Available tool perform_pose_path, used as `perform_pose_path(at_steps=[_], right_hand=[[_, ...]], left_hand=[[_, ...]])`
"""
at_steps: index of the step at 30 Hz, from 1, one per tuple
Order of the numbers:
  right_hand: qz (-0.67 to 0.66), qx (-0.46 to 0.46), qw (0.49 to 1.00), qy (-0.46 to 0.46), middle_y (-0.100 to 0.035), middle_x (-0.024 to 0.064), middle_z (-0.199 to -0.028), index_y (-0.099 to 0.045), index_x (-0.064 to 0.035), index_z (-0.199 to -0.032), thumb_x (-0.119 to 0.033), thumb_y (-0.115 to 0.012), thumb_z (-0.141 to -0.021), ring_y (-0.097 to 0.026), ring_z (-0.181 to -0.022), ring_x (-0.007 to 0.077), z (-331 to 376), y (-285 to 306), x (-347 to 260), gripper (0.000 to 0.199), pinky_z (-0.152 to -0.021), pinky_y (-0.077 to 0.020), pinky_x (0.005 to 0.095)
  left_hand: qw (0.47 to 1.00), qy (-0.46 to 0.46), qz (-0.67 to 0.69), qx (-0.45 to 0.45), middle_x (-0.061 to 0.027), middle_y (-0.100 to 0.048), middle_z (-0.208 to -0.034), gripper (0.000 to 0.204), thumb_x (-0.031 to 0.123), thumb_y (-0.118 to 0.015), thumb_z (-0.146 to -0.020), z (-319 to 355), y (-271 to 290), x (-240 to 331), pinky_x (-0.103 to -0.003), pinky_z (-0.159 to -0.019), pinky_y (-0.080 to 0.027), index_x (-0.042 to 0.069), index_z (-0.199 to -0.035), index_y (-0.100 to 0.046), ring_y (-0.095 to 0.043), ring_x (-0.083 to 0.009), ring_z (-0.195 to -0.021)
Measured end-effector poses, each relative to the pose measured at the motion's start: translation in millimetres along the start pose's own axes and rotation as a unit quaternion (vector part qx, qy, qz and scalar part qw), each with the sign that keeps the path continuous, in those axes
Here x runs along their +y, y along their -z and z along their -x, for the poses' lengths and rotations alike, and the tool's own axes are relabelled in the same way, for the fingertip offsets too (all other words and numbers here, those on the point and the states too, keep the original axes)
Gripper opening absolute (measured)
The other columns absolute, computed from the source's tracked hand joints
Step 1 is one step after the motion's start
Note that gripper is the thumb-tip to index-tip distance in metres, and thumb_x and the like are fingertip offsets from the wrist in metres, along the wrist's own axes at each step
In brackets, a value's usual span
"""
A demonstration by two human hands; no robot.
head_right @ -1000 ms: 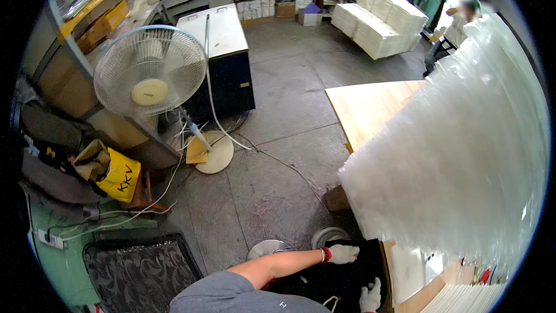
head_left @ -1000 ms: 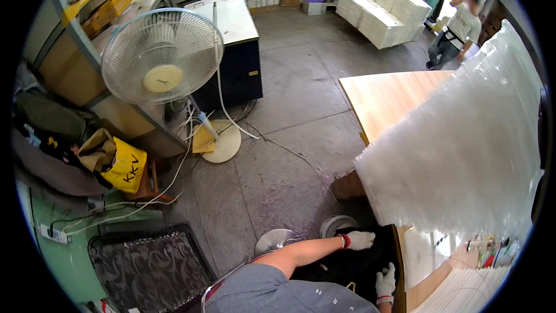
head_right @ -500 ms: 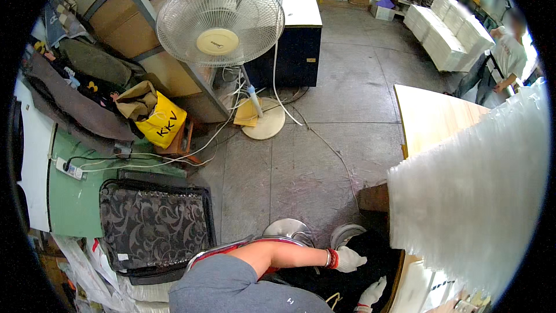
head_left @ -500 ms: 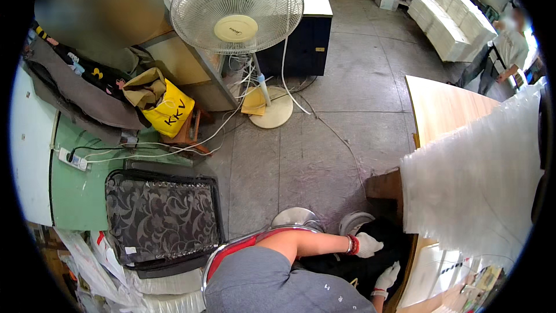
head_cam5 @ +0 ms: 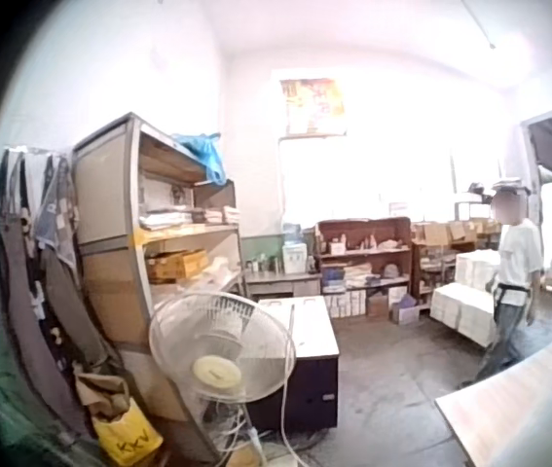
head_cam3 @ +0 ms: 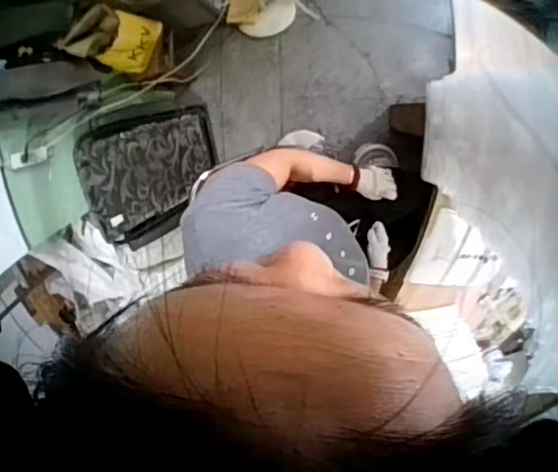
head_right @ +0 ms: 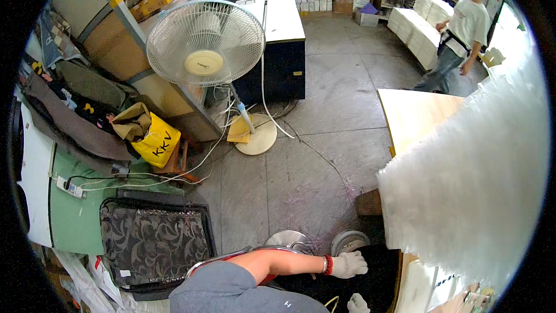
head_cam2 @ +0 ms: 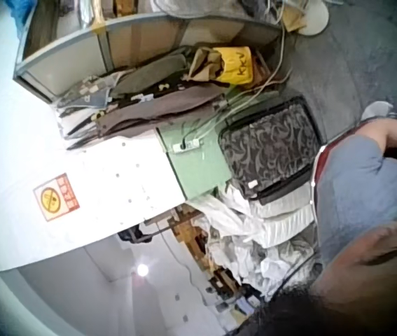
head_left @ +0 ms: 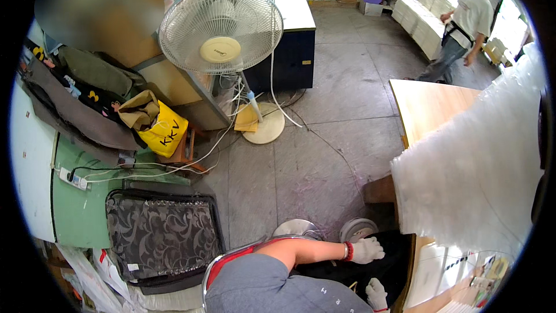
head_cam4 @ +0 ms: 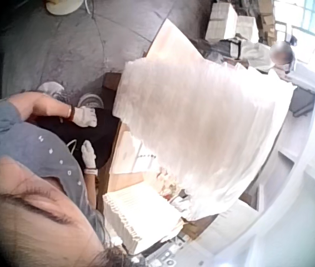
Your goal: The person repeatedly picks up white paper documents from a stack on a table, places them into clear plastic sleeves, and stacks the sealed sleeves on the table. The person wears white gloves and works in a room with other people in the background.
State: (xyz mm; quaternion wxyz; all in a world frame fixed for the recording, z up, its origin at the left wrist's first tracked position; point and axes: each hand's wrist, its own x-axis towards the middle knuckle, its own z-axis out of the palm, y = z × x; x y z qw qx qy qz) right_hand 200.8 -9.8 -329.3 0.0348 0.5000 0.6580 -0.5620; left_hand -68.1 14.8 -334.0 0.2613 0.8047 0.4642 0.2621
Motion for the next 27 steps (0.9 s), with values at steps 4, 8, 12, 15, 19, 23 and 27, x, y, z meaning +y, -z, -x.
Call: perform_pose_path(at_steps=[4, 8, 12, 15, 19, 23, 27], right_hand=[[0.013, 0.013, 1.0, -0.017, -0.046, -0.0001, -0.065, -0.053, -0.0042, -0.082, -0.003, -0.047, -0.077, -0.043, -0.059, 0.0089, 4, -14, -33, 0.008, -0.053, -0.0365, 0.0256], [0.074, -0.01, 0.997, -0.016, -0.058, 0.0099, -0.1, -0.057, -0.0053, -0.109, -0.021, -0.055, -0.083, -0.054, -0.093, 0.0195, -4, -9, -39, 0.03, -0.081, -0.0425, 0.0295], [0.127, -0.01, 0.992, -0.012, -0.061, 0.0121, -0.112, -0.057, -0.0049, -0.116, -0.027, -0.056, -0.087, -0.057, -0.105, 0.0235, 0, -7, -45, 0.037, -0.09, -0.0435, 0.031], [0.124, -0.031, 0.992, -0.018, -0.061, 0.0119, -0.112, -0.057, -0.0051, -0.116, -0.026, -0.057, -0.086, -0.057, -0.105, 0.0231, -5, -8, -40, 0.036, -0.09, -0.0437, 0.0312], [0.101, -0.002, 0.995, -0.004, -0.062, 0.0116, -0.111, -0.057, -0.0056, -0.116, -0.025, -0.059, -0.086, -0.057, -0.104, 0.0228, -11, -10, -23, 0.036, -0.089, -0.0446, 0.0311], [0.092, -0.004, 0.996, 0.007, -0.061, 0.0119, -0.111, -0.057, -0.0056, -0.116, -0.023, -0.059, -0.086, -0.057, -0.104, 0.0227, -12, -9, -22, 0.035, -0.088, -0.0451, 0.0308], [0.057, -0.005, 0.998, -0.005, -0.061, 0.0122, -0.111, -0.058, -0.0064, -0.116, -0.021, -0.06, -0.085, -0.057, -0.104, 0.0233, -13, -8, -20, 0.034, -0.088, -0.0452, 0.031]], left_hand=[[0.973, 0.15, 0.068, -0.165, -0.0124, -0.059, -0.087, 0.018, 0.012, -0.056, -0.072, 9, 49, 14, -0.043, -0.071, -0.045, 0.007, -0.089, -0.053, -0.056, -0.0308, -0.09], [0.964, 0.118, 0.191, -0.139, -0.0146, -0.058, -0.098, 0.023, 0.015, -0.056, -0.074, 31, 78, 7, -0.044, -0.075, -0.044, 0.005, -0.094, -0.051, -0.056, -0.0344, -0.095], [0.952, 0.196, 0.234, -0.002, -0.019, -0.056, -0.101, 0.028, 0.024, -0.055, -0.08, 80, 32, -44, -0.045, -0.08, -0.044, 0.003, -0.099, -0.05, -0.055, -0.0356, -0.097], [0.929, 0.324, 0.087, -0.157, -0.0218, -0.056, -0.102, 0.036, 0.032, -0.052, -0.083, 127, 42, -60, -0.045, -0.08, -0.044, 0.002, -0.104, -0.052, -0.055, -0.0385, -0.096], [0.92, 0.317, 0.136, -0.184, -0.0232, -0.056, -0.099, 0.036, 0.035, -0.048, -0.086, 174, 45, -58, -0.048, -0.078, -0.043, 0.002, -0.1, -0.052, -0.057, -0.0401, -0.091], [0.937, 0.284, 0.098, -0.18, -0.022, -0.058, -0.095, 0.034, 0.035, -0.049, -0.085, 186, 31, -68, -0.048, -0.074, -0.044, 0.004, -0.098, -0.052, -0.058, -0.0393, -0.088], [0.926, 0.319, 0.074, -0.187, -0.0209, -0.059, -0.092, 0.032, 0.035, -0.048, -0.085, 179, 24, -64, -0.048, -0.073, -0.045, 0.005, -0.096, -0.053, -0.059, -0.0381, -0.085]])
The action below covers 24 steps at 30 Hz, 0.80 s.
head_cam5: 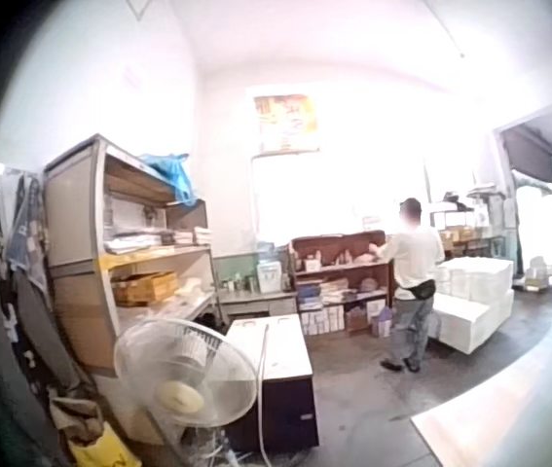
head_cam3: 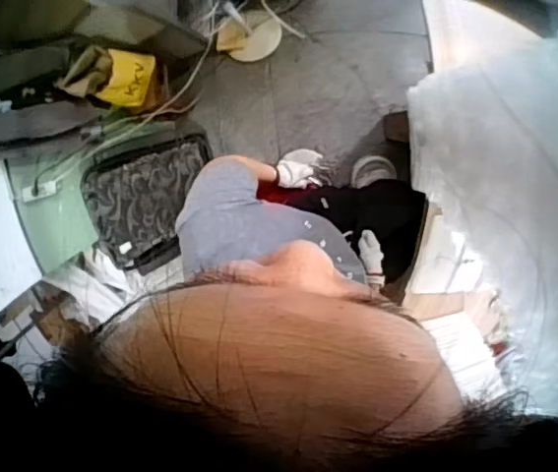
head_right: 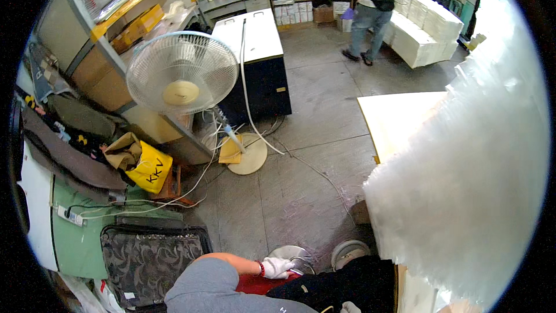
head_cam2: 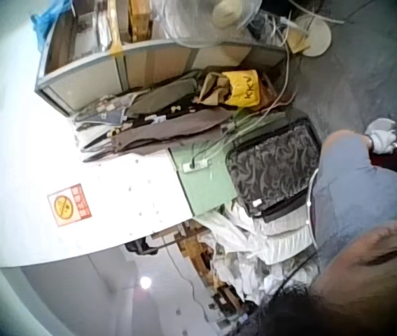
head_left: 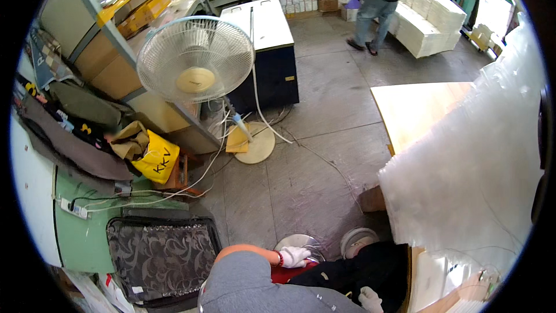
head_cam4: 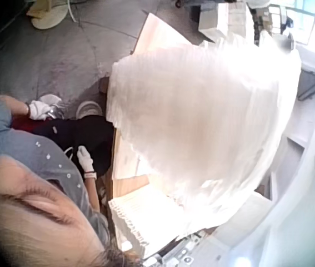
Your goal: The person repeatedly picks up white paper documents from a stack on a table, places them into clear plastic sleeves, and stacks the sealed sleeves on the table. The person wears white gloves and works in a room with other people in the background.
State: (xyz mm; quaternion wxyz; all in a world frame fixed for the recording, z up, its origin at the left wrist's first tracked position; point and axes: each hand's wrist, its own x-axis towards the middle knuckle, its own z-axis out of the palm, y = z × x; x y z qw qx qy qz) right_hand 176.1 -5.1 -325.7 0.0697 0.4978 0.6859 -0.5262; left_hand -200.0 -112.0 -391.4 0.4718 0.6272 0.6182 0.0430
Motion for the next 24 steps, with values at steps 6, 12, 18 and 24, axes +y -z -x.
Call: perform_pose_path(at_steps=[6, 12, 18, 24], right_hand=[[-0.05, 0.009, 0.99, -0.133, -0.061, 0.0074, -0.076, -0.061, -0.0081, -0.097, -0.019, -0.054, -0.078, -0.06, -0.075, 0.0148, -8, -16, 6, 0.022, -0.069, -0.0466, 0.0288], [-0.086, 0.015, 0.995, -0.058, -0.062, 0.0101, -0.088, -0.059, -0.0069, -0.095, -0.021, -0.052, -0.078, -0.06, -0.086, 0.0227, -35, -30, -6, 0.024, -0.076, -0.0459, 0.033], [-0.219, 0.071, 0.966, 0.121, -0.058, 0.0054, -0.079, -0.056, -0.0029, -0.097, -0.019, -0.047, -0.083, -0.055, -0.075, 0.0143, -8, -47, -67, 0.023, -0.07, -0.0446, 0.0282], [-0.077, 0.185, 0.98, -0.002, -0.065, 0.0097, -0.097, -0.058, -0.0166, -0.107, -0.039, -0.047, -0.087, -0.061, -0.091, 0.0297, 48, -17, -86, 0.032, -0.079, -0.0474, 0.0382]], left_hand=[[0.999, 0.005, -0.043, 0.021, -0.0179, -0.061, -0.096, 0.036, 0.036, -0.048, -0.087, -4, -34, -26, -0.044, -0.076, -0.047, 0.006, -0.106, -0.057, -0.059, -0.0358, -0.09], [0.996, 0.081, 0.026, -0.009, -0.018, -0.062, -0.101, 0.038, 0.036, -0.052, -0.082, 19, -12, -40, -0.041, -0.081, -0.045, 0.006, -0.106, -0.059, -0.058, -0.0343, -0.099], [0.989, -0.11, 0.102, 0.013, -0.018, -0.061, -0.107, 0.052, 0.029, -0.063, -0.074, 23, -24, -98, -0.037, -0.089, -0.042, 0.011, -0.12, -0.05, -0.056, -0.0313, -0.106], [0.983, -0.059, -0.171, 0.028, -0.0217, -0.06, -0.096, 0.028, 0.026, -0.053, -0.082, -48, 64, -31, -0.044, -0.079, -0.043, 0.005, -0.101, -0.053, -0.057, -0.0375, -0.093]])
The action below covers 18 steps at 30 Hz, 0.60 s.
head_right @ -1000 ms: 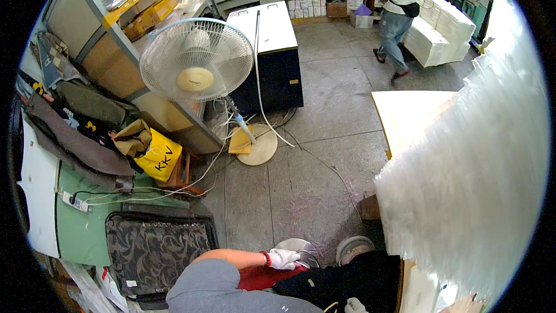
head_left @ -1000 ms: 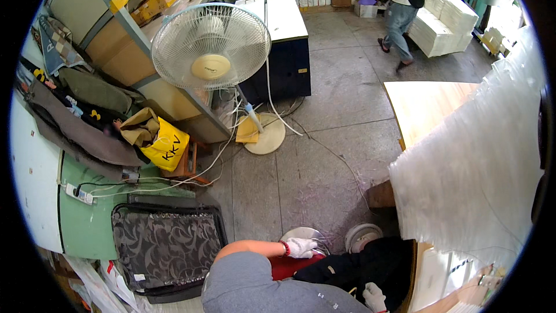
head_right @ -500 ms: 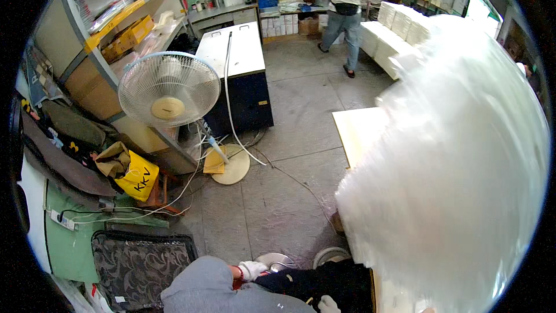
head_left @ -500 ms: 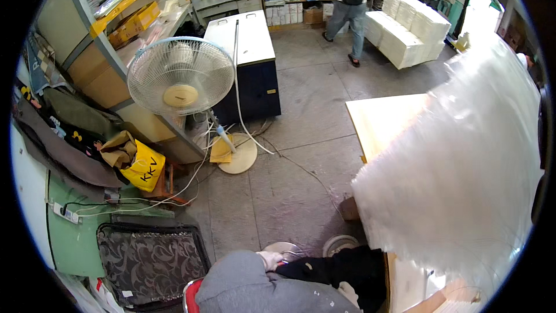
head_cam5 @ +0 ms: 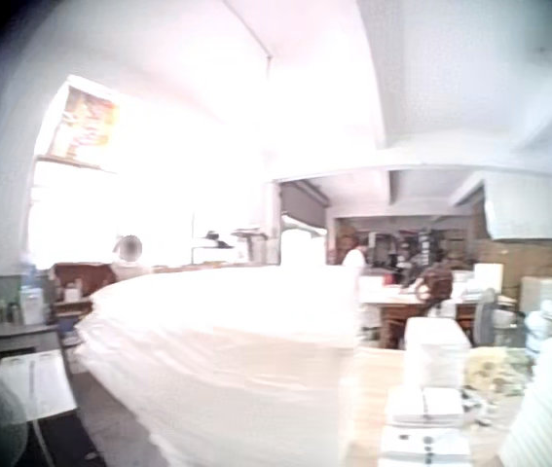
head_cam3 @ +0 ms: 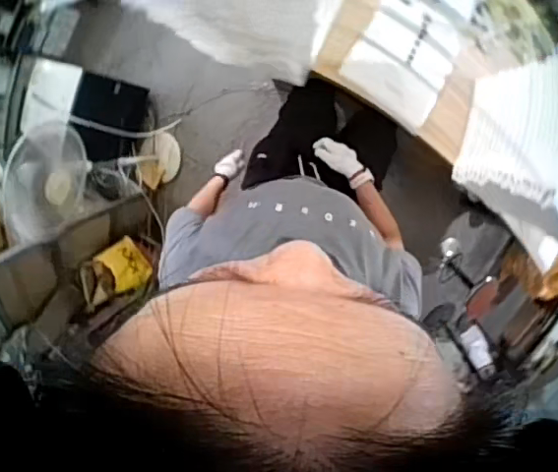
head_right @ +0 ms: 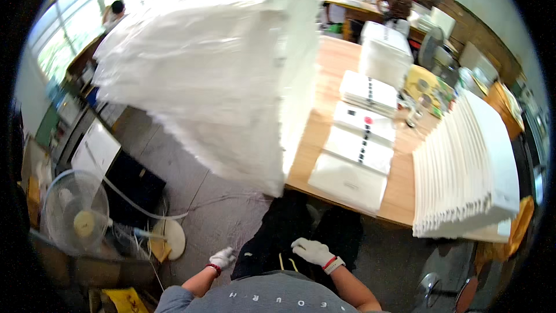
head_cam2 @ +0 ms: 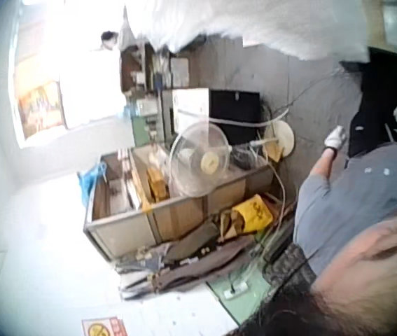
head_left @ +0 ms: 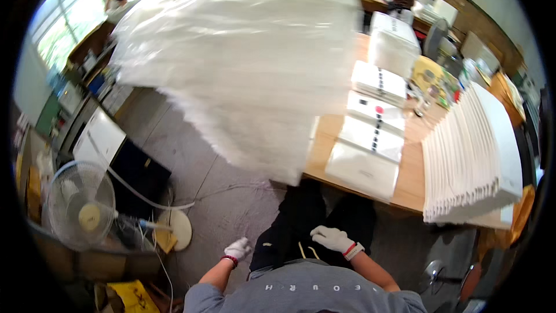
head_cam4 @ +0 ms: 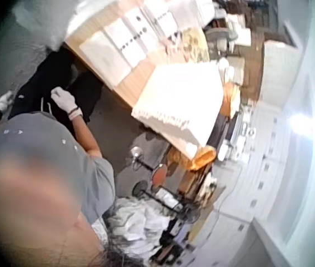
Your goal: The person repeatedly picks up white paper documents from a stack on a table, places them into clear plastic sleeves, and stacks the sealed sleeves on the table. The person wears white gloves and works in a room with other people in the background.
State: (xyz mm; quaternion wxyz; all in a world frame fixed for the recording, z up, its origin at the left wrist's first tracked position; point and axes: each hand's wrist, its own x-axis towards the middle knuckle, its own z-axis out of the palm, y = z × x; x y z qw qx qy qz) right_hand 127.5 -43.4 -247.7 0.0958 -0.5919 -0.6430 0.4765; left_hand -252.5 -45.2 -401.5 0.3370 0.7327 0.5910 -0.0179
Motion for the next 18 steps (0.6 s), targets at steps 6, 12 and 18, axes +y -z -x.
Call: perform_pose_path(at_steps=[6, 12, 18], right_hand=[[-0.005, 0.361, 0.931, -0.063, -0.065, 0.0105, -0.091, -0.061, -0.0128, -0.097, -0.03, -0.055, -0.082, -0.062, -0.086, 0.0296, 34, 28, 61, 0.023, -0.075, -0.0485, 0.0386], [-0.18, 0.412, 0.889, -0.083, -0.065, 0.0116, -0.092, -0.061, -0.009, -0.099, -0.024, -0.054, -0.084, -0.061, -0.088, 0.0295, 48, 17, 106, 0.023, -0.078, -0.0477, 0.0356], [-0.12, 0.471, 0.87, -0.079, -0.065, 0.0114, -0.093, -0.062, -0.0089, -0.097, -0.021, -0.056, -0.082, -0.061, -0.088, 0.0289, 47, 9, 119, 0.02, -0.078, -0.0479, 0.0356]], left_hand=[[0.957, -0.088, 0.176, 0.211, -0.0172, -0.061, -0.088, 0.013, 0.013, -0.056, -0.081, -77, 82, 140, -0.04, -0.073, -0.047, 0.005, -0.091, -0.059, -0.059, -0.0358, -0.084], [0.887, -0.444, 0.074, 0.1, -0.0125, -0.06, -0.089, 0.014, 0.012, -0.06, -0.078, -151, 99, 364, -0.04, -0.073, -0.046, 0.006, -0.091, -0.059, -0.056, -0.0318, -0.084], [0.911, -0.379, -0.107, 0.12, -0.009, -0.061, -0.095, 0.018, 0.023, -0.059, -0.077, -242, 44, 436, -0.037, -0.088, -0.039, 0.008, -0.089, -0.061, -0.048, -0.0301, -0.099]])
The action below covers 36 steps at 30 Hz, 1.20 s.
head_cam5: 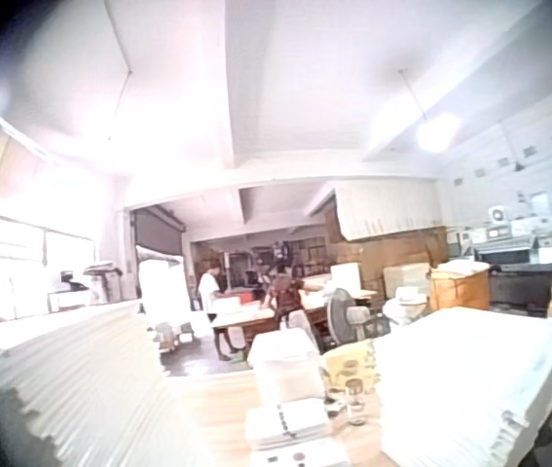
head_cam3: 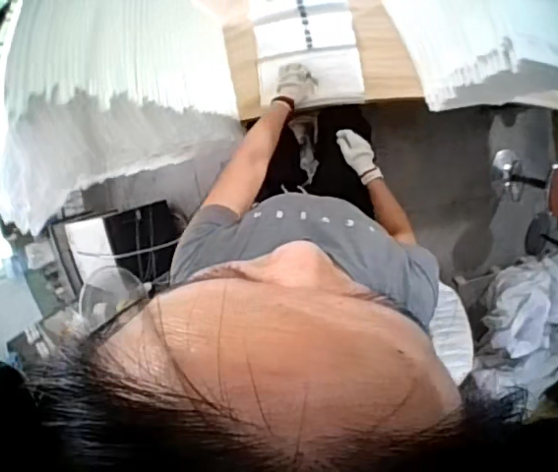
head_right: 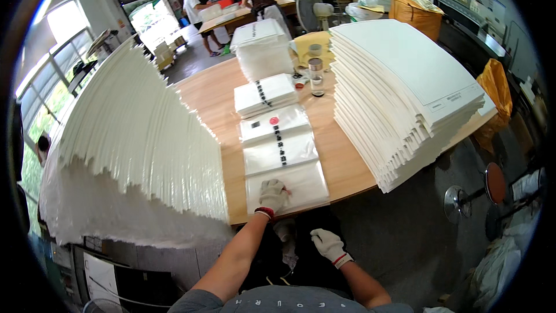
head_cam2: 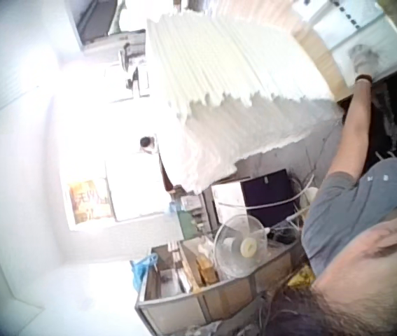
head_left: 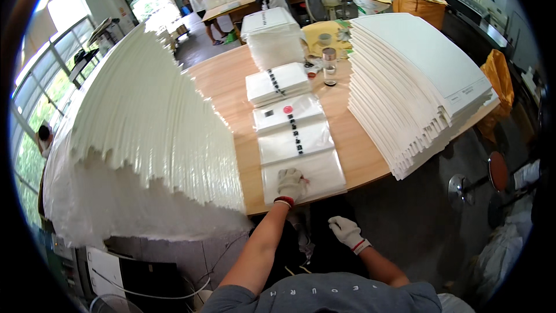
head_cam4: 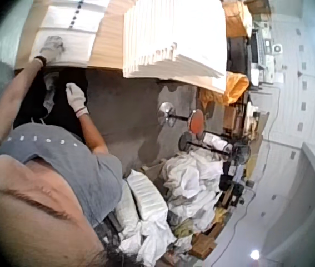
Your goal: The person repeatedly picks up white paper documents from a stack on a table, places them into clear plastic sleeves, and stacks the sealed sleeves on the table. The person wears white gloves and works in a room with other people in the background.
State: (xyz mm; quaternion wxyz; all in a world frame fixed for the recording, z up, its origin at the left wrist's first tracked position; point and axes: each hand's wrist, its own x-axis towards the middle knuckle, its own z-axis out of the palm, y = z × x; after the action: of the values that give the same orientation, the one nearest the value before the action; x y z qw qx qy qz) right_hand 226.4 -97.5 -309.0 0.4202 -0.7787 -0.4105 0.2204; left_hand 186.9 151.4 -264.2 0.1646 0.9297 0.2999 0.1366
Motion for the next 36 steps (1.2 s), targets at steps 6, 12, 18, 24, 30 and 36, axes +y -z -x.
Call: perform_pose_path(at_steps=[6, 12, 18, 24, 30, 36], right_hand=[[-0.028, -0.003, 0.999, -0.026, -0.065, 0.0094, -0.091, -0.062, -0.008, -0.099, -0.022, -0.056, -0.084, -0.063, -0.087, 0.0237, -16, 14, 7, 0.021, -0.076, -0.0482, 0.0329], [-0.289, 0.041, 0.954, -0.066, -0.062, 0.0055, -0.084, -0.061, -0.0009, -0.098, -0.032, -0.06, -0.085, -0.056, -0.084, 0.0114, -125, 0, -43, 0.034, -0.077, -0.0443, 0.0264], [0.03, 0.067, 0.997, -0.038, -0.057, 0.0052, -0.075, -0.06, -0.0029, -0.083, -0.027, -0.059, -0.082, -0.056, -0.076, 0.0156, -169, 30, -73, 0.024, -0.073, -0.0459, 0.0297], [-0.054, 0.223, 0.959, 0.164, -0.057, 0.0137, -0.089, -0.06, -0.0043, -0.084, -0.017, -0.056, -0.079, -0.057, -0.081, 0.0299, -148, 26, -66, 0.014, -0.074, -0.0471, 0.039], [0.314, -0.06, 0.925, 0.203, -0.06, 0.0149, -0.1, -0.063, -0.0052, -0.094, -0.024, -0.054, -0.081, -0.057, -0.094, 0.0262, -193, -34, -26, 0.024, -0.082, -0.0446, 0.0358], [-0.037, -0.068, 0.98, 0.185, -0.062, 0.0145, -0.099, -0.06, 0.0, -0.104, -0.02, -0.056, -0.086, -0.06, -0.09, 0.0263, -111, 84, -134, 0.028, -0.08, -0.0471, 0.034]], left_hand=[[0.982, 0.051, 0.13, -0.125, -0.0152, -0.062, -0.088, 0.022, 0.024, -0.052, -0.083, -32, 16, -14, -0.039, -0.078, -0.043, 0.005, -0.09, -0.06, -0.056, -0.0323, -0.088], [0.982, -0.02, 0.116, -0.146, -0.0182, -0.061, -0.085, 0.021, 0.023, -0.053, -0.084, -38, 50, 5, -0.037, -0.075, -0.044, 0.002, -0.088, -0.055, -0.059, -0.0328, -0.083], [0.863, 0.055, 0.502, 0.002, -0.0059, -0.058, -0.075, 0.012, 0.014, -0.048, -0.086, -54, 32, -40, -0.032, -0.062, -0.043, 0.005, -0.08, -0.051, -0.054, -0.0181, -0.066], [0.82, 0.16, 0.548, -0.047, -0.0084, -0.064, -0.083, 0.016, 0.005, -0.042, -0.087, -62, 63, -10, -0.023, -0.06, -0.043, 0.001, -0.1, -0.05, -0.048, -0.0094, -0.061], [0.87, 0.026, 0.49, -0.052, -0.0091, -0.066, -0.091, 0.025, 0.006, -0.047, -0.087, -60, 121, 44, -0.024, -0.06, -0.044, 0.0, -0.111, -0.048, -0.054, -0.0093, -0.067], [0.985, -0.024, 0.17, -0.004, -0.0122, -0.063, -0.085, 0.039, 0.018, -0.056, -0.082, -39, 128, 50, -0.039, -0.07, -0.048, 0.001, -0.116, -0.047, -0.059, -0.0272, -0.082]])
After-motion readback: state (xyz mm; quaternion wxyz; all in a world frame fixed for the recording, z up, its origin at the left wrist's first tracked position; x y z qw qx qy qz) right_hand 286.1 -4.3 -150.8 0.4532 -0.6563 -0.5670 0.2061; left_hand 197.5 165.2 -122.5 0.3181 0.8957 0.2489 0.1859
